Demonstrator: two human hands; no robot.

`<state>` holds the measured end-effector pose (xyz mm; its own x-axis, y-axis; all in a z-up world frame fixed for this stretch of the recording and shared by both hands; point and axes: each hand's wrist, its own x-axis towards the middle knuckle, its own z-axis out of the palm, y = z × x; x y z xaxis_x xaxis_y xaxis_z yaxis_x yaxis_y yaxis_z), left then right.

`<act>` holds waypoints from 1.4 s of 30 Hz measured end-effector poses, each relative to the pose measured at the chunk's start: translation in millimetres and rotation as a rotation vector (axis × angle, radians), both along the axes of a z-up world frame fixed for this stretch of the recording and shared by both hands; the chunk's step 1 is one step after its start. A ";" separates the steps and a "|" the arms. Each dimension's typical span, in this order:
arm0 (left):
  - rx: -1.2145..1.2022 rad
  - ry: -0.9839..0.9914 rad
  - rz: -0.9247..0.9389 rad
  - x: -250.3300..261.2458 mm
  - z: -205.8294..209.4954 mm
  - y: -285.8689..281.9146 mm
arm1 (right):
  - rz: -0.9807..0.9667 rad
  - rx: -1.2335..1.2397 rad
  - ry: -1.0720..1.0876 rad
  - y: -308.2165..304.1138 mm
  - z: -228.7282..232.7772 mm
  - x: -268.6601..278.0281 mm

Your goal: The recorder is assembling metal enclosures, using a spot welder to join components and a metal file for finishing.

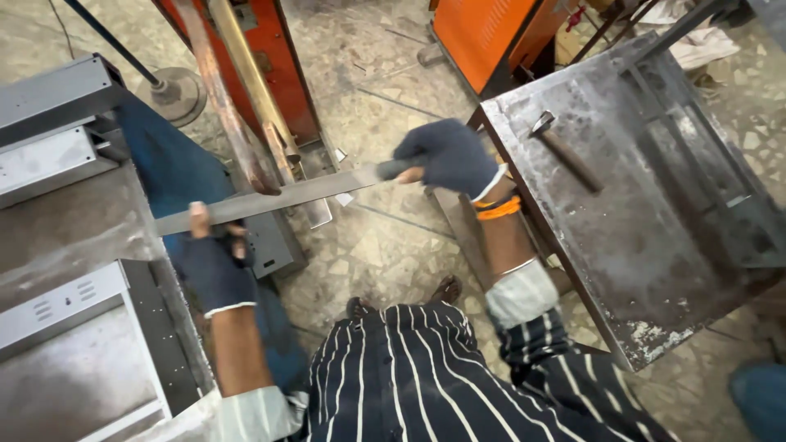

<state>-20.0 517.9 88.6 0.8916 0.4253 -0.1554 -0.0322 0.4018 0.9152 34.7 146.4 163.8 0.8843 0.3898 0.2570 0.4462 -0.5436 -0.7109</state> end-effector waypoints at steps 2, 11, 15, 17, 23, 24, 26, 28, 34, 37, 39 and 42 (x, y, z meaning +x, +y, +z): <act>0.037 0.043 -0.049 -3.4 4.8 -25.6 | -0.063 0.027 0.121 -25.5 0.6 2.4; -0.086 0.017 0.089 -15.1 -35.1 51.5 | -0.005 -0.047 0.050 51.3 -5.4 -2.3; -0.104 -0.051 0.154 -40.9 -58.3 99.2 | 0.099 -0.220 -0.022 85.2 -22.9 -25.0; -0.098 0.034 0.092 -46.9 -79.5 87.8 | 0.117 -0.279 0.087 72.5 -42.4 -31.7; -0.003 0.281 -0.155 -34.5 -92.9 -40.1 | 0.088 -0.404 0.348 11.6 -94.3 -77.4; 0.008 0.365 -0.285 -31.1 -86.7 -68.8 | 0.044 -0.403 0.329 -0.1 -104.7 -88.7; 0.015 0.377 -0.371 -22.2 -84.4 -108.5 | -0.060 -0.388 0.331 -31.1 -126.9 -115.3; 0.021 0.386 -0.454 -17.5 -84.0 -144.2 | -0.161 -0.374 0.330 -58.8 -135.7 -140.2; 0.074 0.345 -0.717 -19.5 -100.7 -210.1 | -0.580 -0.231 0.464 -124.1 -147.9 -187.7; 0.090 0.362 -0.744 -17.4 -92.1 -228.5 | -0.805 -0.226 0.407 -158.8 -175.3 -188.3; 0.133 0.423 -0.737 -12.0 -98.3 -238.3 | -0.969 -0.257 0.360 -183.8 -191.5 -180.4; 0.175 0.428 -0.730 -8.0 -99.5 -252.8 | -1.044 -0.306 0.408 -214.8 -190.3 -150.9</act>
<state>-28.1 265.1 -10.9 0.8307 -0.1822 -0.5260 0.5407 0.0396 0.8403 -116.2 -68.3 -26.5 0.8076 -0.5813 -0.0997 -0.5521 -0.6858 -0.4741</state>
